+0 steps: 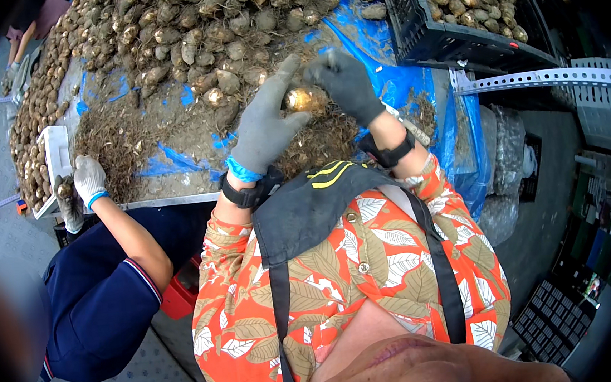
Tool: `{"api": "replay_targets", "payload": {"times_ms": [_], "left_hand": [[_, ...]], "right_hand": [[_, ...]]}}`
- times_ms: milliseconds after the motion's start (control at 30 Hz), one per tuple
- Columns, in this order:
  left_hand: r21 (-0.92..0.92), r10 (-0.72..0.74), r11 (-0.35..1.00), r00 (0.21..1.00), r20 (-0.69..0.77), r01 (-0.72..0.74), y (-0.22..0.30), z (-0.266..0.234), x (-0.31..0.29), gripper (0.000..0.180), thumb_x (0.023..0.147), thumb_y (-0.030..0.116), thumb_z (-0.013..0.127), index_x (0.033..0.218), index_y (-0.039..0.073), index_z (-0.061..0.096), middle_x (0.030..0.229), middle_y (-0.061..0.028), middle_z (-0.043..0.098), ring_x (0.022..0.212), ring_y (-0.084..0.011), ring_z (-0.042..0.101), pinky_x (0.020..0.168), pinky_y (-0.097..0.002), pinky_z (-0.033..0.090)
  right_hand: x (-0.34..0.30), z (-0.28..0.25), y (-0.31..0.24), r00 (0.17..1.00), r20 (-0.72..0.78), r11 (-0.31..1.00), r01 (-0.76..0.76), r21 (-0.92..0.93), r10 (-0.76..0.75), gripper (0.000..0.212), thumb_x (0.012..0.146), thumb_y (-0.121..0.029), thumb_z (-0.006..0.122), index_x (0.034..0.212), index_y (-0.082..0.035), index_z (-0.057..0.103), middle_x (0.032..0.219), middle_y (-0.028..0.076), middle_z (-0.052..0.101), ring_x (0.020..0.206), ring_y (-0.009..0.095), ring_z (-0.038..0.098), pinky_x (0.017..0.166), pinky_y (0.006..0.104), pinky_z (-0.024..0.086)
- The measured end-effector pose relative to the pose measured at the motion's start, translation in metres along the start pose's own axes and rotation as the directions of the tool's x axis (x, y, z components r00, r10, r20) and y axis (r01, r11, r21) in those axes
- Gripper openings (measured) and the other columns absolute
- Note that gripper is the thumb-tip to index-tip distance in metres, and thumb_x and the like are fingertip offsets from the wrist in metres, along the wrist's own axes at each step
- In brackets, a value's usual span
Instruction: The person cleans small tubers by hand, removing soil and dry outer layers while standing at a processing table.
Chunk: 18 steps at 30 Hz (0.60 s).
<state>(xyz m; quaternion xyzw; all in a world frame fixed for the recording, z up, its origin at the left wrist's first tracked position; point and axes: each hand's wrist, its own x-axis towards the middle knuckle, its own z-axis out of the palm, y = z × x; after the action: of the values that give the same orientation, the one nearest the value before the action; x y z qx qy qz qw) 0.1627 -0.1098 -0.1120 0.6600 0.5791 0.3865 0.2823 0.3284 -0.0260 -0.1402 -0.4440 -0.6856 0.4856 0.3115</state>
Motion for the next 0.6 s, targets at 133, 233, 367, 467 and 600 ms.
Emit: {"api": "replay_targets", "payload": {"times_ms": [133, 233, 367, 467, 600], "left_hand": [[-0.059, -0.006, 0.998, 1.000, -0.024, 0.005, 0.001, 0.003, 0.000, 0.078, 0.072, -0.002, 0.067, 0.144, 0.004, 0.038, 0.133, -0.0134, 0.053, 0.114, -0.0188, 0.057, 0.094, -0.0281, 0.047], [0.018, -0.003, 1.000, 0.999, -0.034, 0.003, 0.009, 0.005, 0.003, 0.075, 0.073, -0.004, 0.065, 0.144, 0.005, 0.039, 0.130, -0.0120, 0.054, 0.111, -0.0169, 0.057, 0.092, -0.0262, 0.047], [-0.189, -0.125, 0.976, 0.990, -0.069, 0.110, 0.011, 0.014, 0.004, 0.073, 0.075, -0.006, 0.062, 0.143, 0.005, 0.040, 0.123, -0.0101, 0.056, 0.105, -0.0144, 0.057, 0.090, -0.0257, 0.047], [-0.366, -0.209, 0.912, 0.978, -0.024, 0.186, 0.007, 0.017, 0.006, 0.073, 0.075, -0.006, 0.062, 0.143, 0.005, 0.039, 0.123, -0.0104, 0.056, 0.106, -0.0153, 0.057, 0.091, -0.0271, 0.047], [-0.333, -0.186, 0.930, 0.981, -0.059, 0.156, 0.013, 0.020, 0.006, 0.074, 0.074, -0.006, 0.063, 0.143, 0.004, 0.039, 0.130, -0.0121, 0.055, 0.113, -0.0171, 0.056, 0.094, -0.0297, 0.047]], "right_hand": [[0.002, -0.029, 0.005, 0.964, 0.136, 0.923, -0.260, 0.282, 0.230, 0.019, 0.085, -0.015, 0.061, 0.098, -0.005, 0.070, 0.095, 0.009, 0.068, 0.085, 0.020, 0.064, 0.075, 0.0275, 0.049], [-0.006, -0.029, 0.003, 0.973, 0.191, 0.984, 0.106, 0.141, -0.132, 0.022, 0.083, -0.014, 0.062, 0.103, -0.008, 0.069, 0.101, 0.008, 0.067, 0.088, 0.023, 0.063, 0.078, 0.0314, 0.050], [-0.023, -0.019, -0.005, 0.990, 0.082, 0.984, 0.106, 0.143, -0.118, 0.029, 0.080, -0.012, 0.062, 0.108, -0.014, 0.069, 0.101, 0.007, 0.067, 0.093, 0.029, 0.063, 0.079, 0.0360, 0.050], [-0.020, -0.019, 0.001, 0.979, 0.008, 0.978, 0.200, 0.061, -0.201, 0.025, 0.085, -0.015, 0.058, 0.107, -0.011, 0.069, 0.093, 0.008, 0.066, 0.087, 0.026, 0.063, 0.077, 0.0354, 0.049], [-0.009, -0.016, 0.005, 0.975, -0.136, 0.982, 0.184, 0.035, -0.177, 0.022, 0.087, -0.016, 0.057, 0.104, -0.009, 0.068, 0.089, 0.008, 0.067, 0.083, 0.024, 0.063, 0.076, 0.0355, 0.049]]}}
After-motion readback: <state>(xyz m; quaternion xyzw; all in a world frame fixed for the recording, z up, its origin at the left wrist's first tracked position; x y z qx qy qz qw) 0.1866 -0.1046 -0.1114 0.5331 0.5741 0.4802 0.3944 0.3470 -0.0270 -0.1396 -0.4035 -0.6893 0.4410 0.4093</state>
